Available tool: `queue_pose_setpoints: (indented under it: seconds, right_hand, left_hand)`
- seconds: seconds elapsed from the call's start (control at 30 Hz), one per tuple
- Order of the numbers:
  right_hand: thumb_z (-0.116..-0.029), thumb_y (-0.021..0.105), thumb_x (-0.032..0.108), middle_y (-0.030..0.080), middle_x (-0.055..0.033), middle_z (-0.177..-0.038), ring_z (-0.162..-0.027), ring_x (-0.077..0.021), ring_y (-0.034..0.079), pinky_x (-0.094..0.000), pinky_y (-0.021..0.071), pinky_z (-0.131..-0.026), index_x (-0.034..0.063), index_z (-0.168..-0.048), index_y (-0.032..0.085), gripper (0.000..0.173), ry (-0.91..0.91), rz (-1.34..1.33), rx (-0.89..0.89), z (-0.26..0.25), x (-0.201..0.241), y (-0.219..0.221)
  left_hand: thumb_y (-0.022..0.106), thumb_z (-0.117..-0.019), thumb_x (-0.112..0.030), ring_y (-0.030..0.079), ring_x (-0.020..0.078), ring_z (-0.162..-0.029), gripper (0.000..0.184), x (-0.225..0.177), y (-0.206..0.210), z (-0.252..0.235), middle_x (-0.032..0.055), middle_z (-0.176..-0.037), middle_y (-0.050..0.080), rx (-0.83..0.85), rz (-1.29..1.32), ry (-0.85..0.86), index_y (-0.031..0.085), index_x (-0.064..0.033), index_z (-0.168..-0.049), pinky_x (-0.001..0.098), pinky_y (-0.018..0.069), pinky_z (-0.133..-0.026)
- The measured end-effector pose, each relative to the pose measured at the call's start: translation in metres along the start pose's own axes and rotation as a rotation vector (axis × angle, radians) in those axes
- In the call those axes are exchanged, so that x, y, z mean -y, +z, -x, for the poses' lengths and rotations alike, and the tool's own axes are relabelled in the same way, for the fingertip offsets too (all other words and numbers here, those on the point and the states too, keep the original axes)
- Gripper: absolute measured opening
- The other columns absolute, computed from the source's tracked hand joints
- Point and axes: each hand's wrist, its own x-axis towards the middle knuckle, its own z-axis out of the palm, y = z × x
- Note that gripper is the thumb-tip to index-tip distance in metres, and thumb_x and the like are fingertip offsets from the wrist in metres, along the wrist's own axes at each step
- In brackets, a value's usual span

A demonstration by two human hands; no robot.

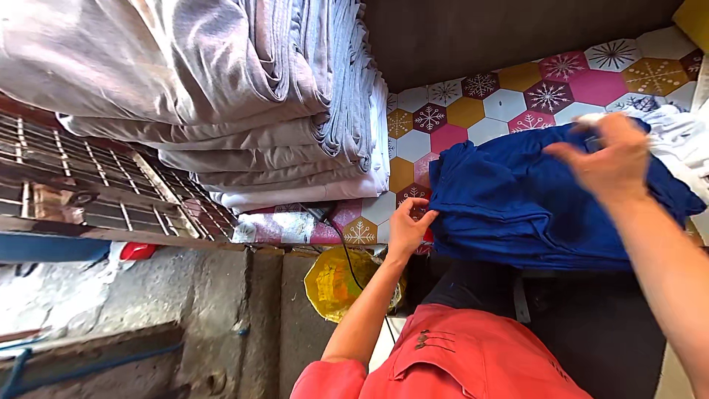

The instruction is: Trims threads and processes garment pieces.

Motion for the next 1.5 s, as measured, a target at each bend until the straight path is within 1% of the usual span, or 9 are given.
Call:
queue_pose_setpoints:
  seconds: [0.17, 0.33, 0.53, 0.7, 0.8, 0.93, 1.07, 1.27, 1.5]
  right_hand:
    - [-0.0810, 0.083, 0.021, 0.072, -0.0185, -0.108, -0.075, -0.0358, 0.072, -0.0555, 0.0561, -0.054, 0.0011, -0.099, 0.073, 0.028, -0.376, -0.166, 0.161, 0.047, 0.091, 0.081]
    - [-0.0975, 0.068, 0.015, 0.057, 0.0005, -0.068, -0.060, -0.0063, 0.051, -0.0277, 0.0437, -0.057, 0.0064, -0.082, 0.068, 0.017, -0.041, -0.437, 0.360, 0.026, 0.102, 0.057]
    - [-0.0992, 0.064, 0.011, 0.067, 0.0004, -0.078, -0.065, -0.0029, 0.060, -0.0221, 0.0521, -0.062, 0.0049, -0.098, 0.065, 0.007, -0.047, -0.575, 0.309, 0.031, 0.109, 0.057]
    - [-0.0804, 0.087, 0.029, 0.069, -0.0196, -0.106, -0.089, -0.0354, 0.070, -0.0582, 0.0568, -0.073, -0.0029, -0.111, 0.068, 0.048, -0.127, -0.252, 0.204, 0.033, 0.114, 0.072]
    - [-0.0930, 0.070, 0.009, 0.065, -0.0064, -0.078, -0.069, -0.0143, 0.061, -0.0357, 0.0518, -0.064, 0.0017, -0.092, 0.071, 0.008, -0.062, -0.446, 0.283, 0.029, 0.108, 0.068]
    - [-0.1045, 0.058, 0.020, 0.047, 0.0084, -0.056, -0.042, 0.0020, 0.033, -0.0146, 0.0302, -0.041, 0.0143, -0.083, 0.059, 0.022, 0.431, -0.899, 0.367, 0.009, 0.094, 0.059]
    - [-0.1023, 0.066, 0.027, 0.044, -0.0023, -0.061, -0.052, -0.0112, 0.038, -0.0312, 0.0331, -0.051, 0.0048, -0.079, 0.060, 0.032, 0.486, -0.492, 0.363, 0.005, 0.085, 0.074]
    - [-0.1032, 0.064, 0.029, 0.046, -0.0051, -0.062, -0.053, -0.0152, 0.042, -0.0359, 0.0350, -0.051, 0.0051, -0.082, 0.061, 0.032, 0.454, -0.369, 0.357, 0.010, 0.088, 0.079]
    - [-0.1074, 0.044, 0.036, 0.068, -0.0175, -0.107, -0.094, -0.0311, 0.068, -0.0543, 0.0548, -0.079, -0.0003, -0.121, 0.065, 0.044, 0.027, -0.203, 0.055, 0.029, 0.094, 0.057]
  left_hand:
    - [0.074, -0.0910, -0.010, 0.068, 0.0139, -0.083, 0.022, -0.008, 0.014, -0.002, 0.0093, -0.101, 0.069, -0.105, 0.003, 0.109, 0.066, -0.0013, -0.110, 0.0337, 0.0584, -0.076]
    - [0.063, -0.0945, 0.001, 0.066, 0.0097, -0.075, 0.020, -0.013, 0.014, -0.009, 0.0076, -0.094, 0.069, -0.105, 0.219, 0.138, 0.062, 0.0008, -0.114, 0.0288, 0.0577, -0.070]
    - [0.059, -0.0993, -0.003, 0.066, 0.0084, -0.080, 0.018, -0.022, 0.010, -0.020, 0.0068, -0.100, 0.071, -0.003, 0.207, 0.138, 0.068, -0.0015, -0.115, 0.0281, 0.0562, -0.074]
    - [0.057, -0.1012, -0.007, 0.061, 0.0080, -0.071, 0.016, -0.028, 0.009, -0.024, 0.0058, -0.090, 0.068, 0.046, 0.149, 0.110, 0.067, -0.0025, -0.112, 0.0270, 0.0528, -0.065]
    - [0.058, -0.1021, -0.007, 0.062, 0.0100, -0.074, 0.016, -0.032, 0.007, -0.029, 0.0067, -0.091, 0.069, 0.088, 0.067, 0.155, 0.069, -0.0021, -0.112, 0.0298, 0.0537, -0.070]
    - [0.063, -0.1015, -0.014, 0.054, 0.0051, -0.064, 0.014, -0.024, 0.000, -0.038, 0.0025, -0.079, 0.065, 0.345, 0.011, 0.161, 0.071, -0.0022, -0.102, 0.0240, 0.0474, -0.061]
    - [0.068, -0.0990, -0.014, 0.068, 0.0187, -0.082, 0.015, -0.022, 0.001, -0.035, 0.0099, -0.089, 0.073, 0.272, -0.218, 0.224, 0.076, -0.0022, -0.100, 0.0420, 0.0557, -0.080]
    - [0.070, -0.0940, -0.005, 0.071, 0.0173, -0.096, 0.010, -0.001, 0.013, -0.027, 0.0125, -0.105, 0.073, -0.066, -0.149, 0.593, 0.078, -0.0014, -0.097, 0.0328, 0.0588, -0.085]
    - [0.063, -0.0965, -0.002, 0.070, 0.0159, -0.102, 0.011, -0.003, 0.029, -0.036, 0.0144, -0.111, 0.071, -0.129, -0.083, 0.697, 0.072, 0.0030, -0.102, 0.0286, 0.0590, -0.088]
